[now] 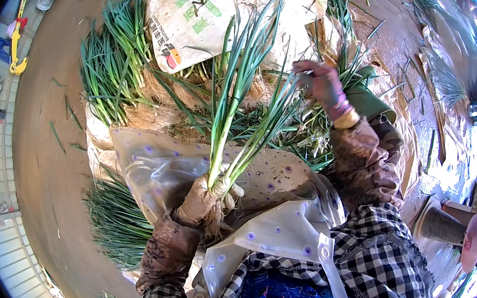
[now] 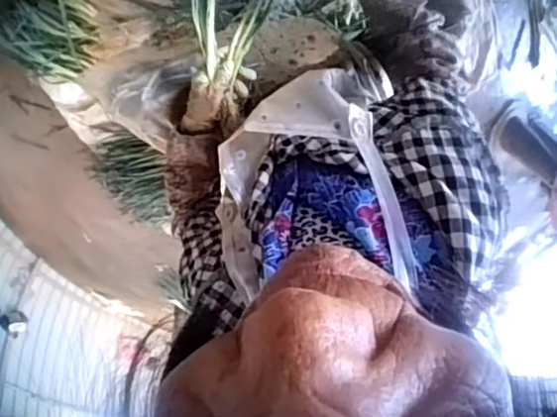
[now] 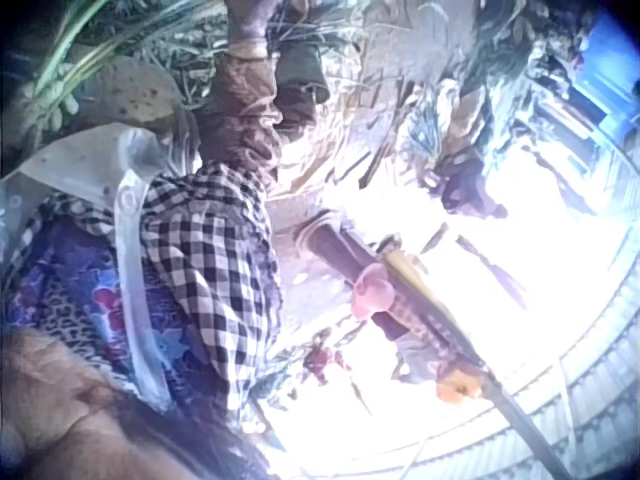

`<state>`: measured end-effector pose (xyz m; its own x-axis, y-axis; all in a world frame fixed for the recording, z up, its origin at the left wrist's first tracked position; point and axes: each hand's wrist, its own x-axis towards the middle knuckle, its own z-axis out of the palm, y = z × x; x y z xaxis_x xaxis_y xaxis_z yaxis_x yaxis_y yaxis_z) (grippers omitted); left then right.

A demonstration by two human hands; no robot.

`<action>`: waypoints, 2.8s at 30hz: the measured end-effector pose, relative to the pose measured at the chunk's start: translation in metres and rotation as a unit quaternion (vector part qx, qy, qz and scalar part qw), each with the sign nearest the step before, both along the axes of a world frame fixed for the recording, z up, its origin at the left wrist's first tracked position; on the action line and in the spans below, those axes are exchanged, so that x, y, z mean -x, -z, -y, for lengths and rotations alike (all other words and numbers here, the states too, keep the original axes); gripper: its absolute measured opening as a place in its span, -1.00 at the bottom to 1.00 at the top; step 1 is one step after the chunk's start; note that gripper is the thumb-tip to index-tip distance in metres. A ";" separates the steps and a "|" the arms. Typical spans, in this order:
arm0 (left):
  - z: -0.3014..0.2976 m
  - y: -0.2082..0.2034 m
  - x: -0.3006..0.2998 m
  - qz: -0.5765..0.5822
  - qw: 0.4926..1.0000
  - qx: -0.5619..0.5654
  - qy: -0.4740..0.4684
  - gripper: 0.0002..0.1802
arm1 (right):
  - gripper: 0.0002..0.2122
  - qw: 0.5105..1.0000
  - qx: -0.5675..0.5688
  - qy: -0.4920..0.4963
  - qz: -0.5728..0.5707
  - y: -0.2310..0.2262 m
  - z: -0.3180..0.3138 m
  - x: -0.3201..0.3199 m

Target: The person sorts and cleans bunches of green onions by hand while sitting on the floor.

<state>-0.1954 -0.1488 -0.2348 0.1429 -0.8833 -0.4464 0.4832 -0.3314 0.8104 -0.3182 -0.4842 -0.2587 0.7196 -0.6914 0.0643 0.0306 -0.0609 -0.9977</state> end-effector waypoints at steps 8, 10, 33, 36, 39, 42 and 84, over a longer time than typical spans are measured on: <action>-0.004 0.012 0.014 0.226 0.970 -0.048 0.081 -0.61 | -0.81 0.897 -0.404 -0.163 -0.080 0.008 -0.122 -0.034; -0.007 -0.005 0.009 0.225 0.970 -0.074 0.062 -0.68 | -0.83 0.901 -0.405 -0.150 -0.038 0.008 -0.109 -0.033; 0.001 -0.004 0.002 0.118 0.984 0.008 -0.132 -0.67 | -0.85 0.969 -0.232 0.018 -0.078 0.004 -0.043 0.028; -0.002 0.000 0.003 0.126 0.984 0.008 -0.123 -0.67 | -0.87 0.995 -0.033 0.068 -0.063 -0.004 -0.040 0.028; -0.005 -0.001 -0.002 0.129 0.988 0.011 -0.081 -0.58 | -0.74 0.885 0.451 0.033 -0.113 -0.024 -0.065 0.006; -0.004 -0.029 -0.011 0.051 0.998 -0.019 -0.036 -0.56 | -0.84 0.857 0.495 -0.104 -0.098 0.012 -0.076 -0.010; -0.162 -0.137 -0.164 0.291 0.915 -0.073 -0.269 -0.60 | -0.73 0.949 0.159 0.097 -0.254 0.090 0.122 0.014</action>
